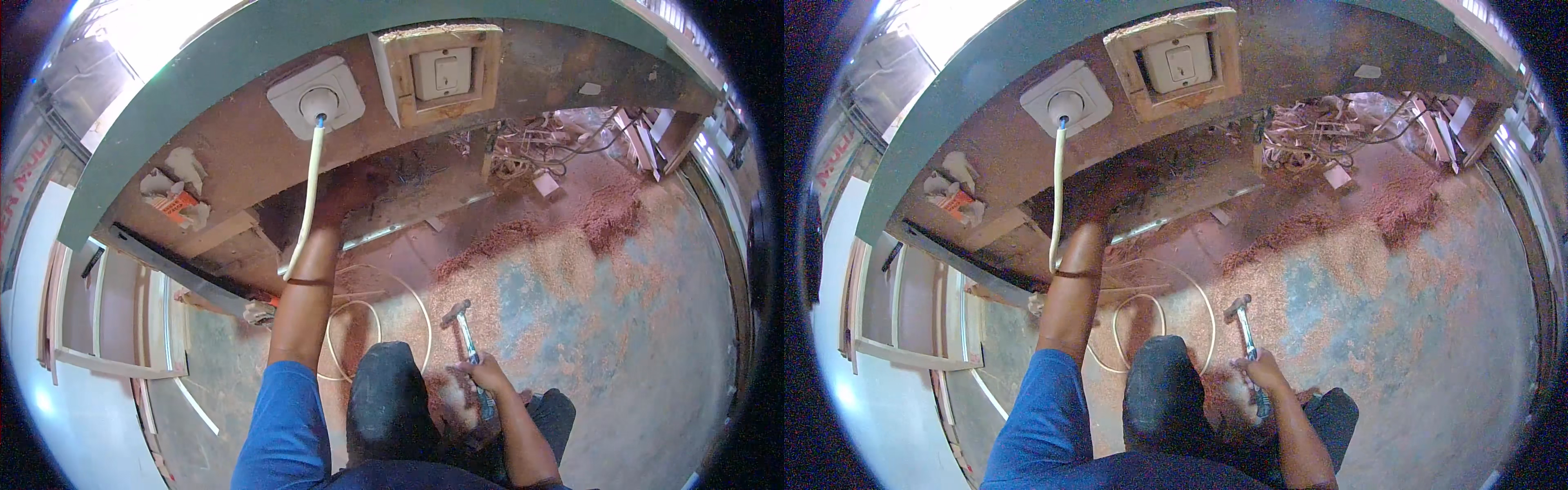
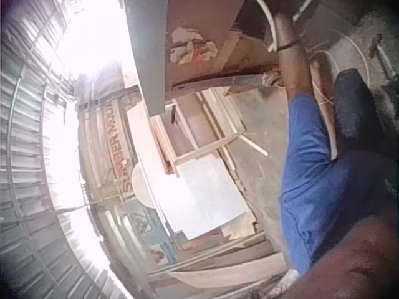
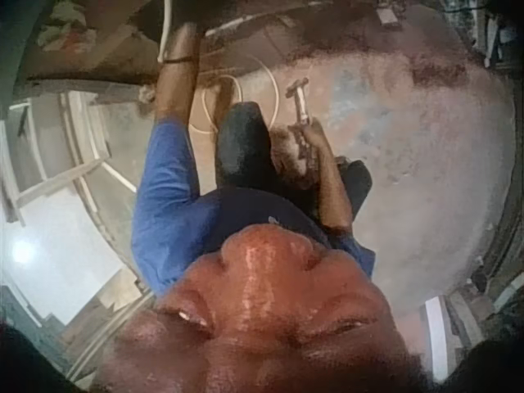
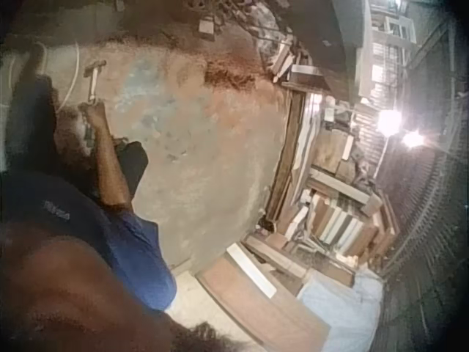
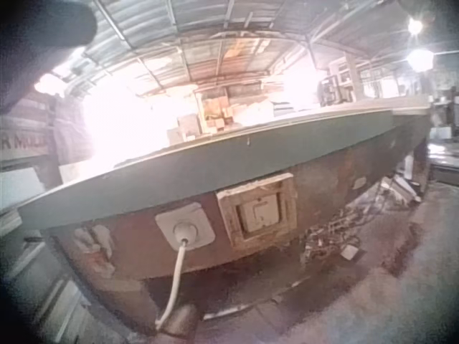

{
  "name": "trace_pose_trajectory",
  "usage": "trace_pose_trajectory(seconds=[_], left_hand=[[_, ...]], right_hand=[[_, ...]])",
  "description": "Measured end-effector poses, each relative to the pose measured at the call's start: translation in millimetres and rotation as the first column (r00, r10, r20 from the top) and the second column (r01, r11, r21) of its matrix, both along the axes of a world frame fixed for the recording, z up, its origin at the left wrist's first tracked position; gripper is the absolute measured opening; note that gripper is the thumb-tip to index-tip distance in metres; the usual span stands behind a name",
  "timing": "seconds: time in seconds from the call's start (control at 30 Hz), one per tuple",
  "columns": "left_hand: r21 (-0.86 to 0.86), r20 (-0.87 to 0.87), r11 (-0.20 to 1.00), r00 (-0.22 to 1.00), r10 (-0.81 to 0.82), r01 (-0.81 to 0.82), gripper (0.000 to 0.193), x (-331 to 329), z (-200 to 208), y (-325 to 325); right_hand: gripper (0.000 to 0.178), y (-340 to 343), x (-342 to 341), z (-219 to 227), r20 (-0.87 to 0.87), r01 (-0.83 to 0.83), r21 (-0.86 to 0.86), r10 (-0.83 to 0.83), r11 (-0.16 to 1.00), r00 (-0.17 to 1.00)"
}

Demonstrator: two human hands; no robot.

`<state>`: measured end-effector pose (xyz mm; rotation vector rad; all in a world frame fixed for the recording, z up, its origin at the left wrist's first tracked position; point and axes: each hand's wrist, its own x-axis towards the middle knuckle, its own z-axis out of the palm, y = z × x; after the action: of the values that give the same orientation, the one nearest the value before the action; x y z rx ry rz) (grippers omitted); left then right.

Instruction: The person hammers pieces of wood together on a workbench, then aligns and hammers another wooden panel onto the assembly.

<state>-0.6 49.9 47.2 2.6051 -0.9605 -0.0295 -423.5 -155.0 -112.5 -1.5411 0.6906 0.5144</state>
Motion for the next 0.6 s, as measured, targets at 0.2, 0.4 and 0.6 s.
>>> trace_pose_trajectory(seconds=[0.2,0.4,0.6], left_hand=[[-0.174,-0.157,0.969,0.966,-0.205,0.177,0.038,-5,18,-1],[-0.123,-0.083,0.992,0.996,-0.023,0.012,0.037,2,16,12],[-0.097,-0.052,0.995,0.998,0.029,-0.033,0.037,-7,10,8]], right_hand=[[0.035,-3,-5,-21,0.035,0.040,0.030,-0.041,0.999,0.999],[0.024,-7,-6,-28,0.001,0.013,0.040,-0.013,0.999,1.000],[0.030,-7,-3,-23,0.001,-0.028,0.003,0.028,1.000,1.000]])
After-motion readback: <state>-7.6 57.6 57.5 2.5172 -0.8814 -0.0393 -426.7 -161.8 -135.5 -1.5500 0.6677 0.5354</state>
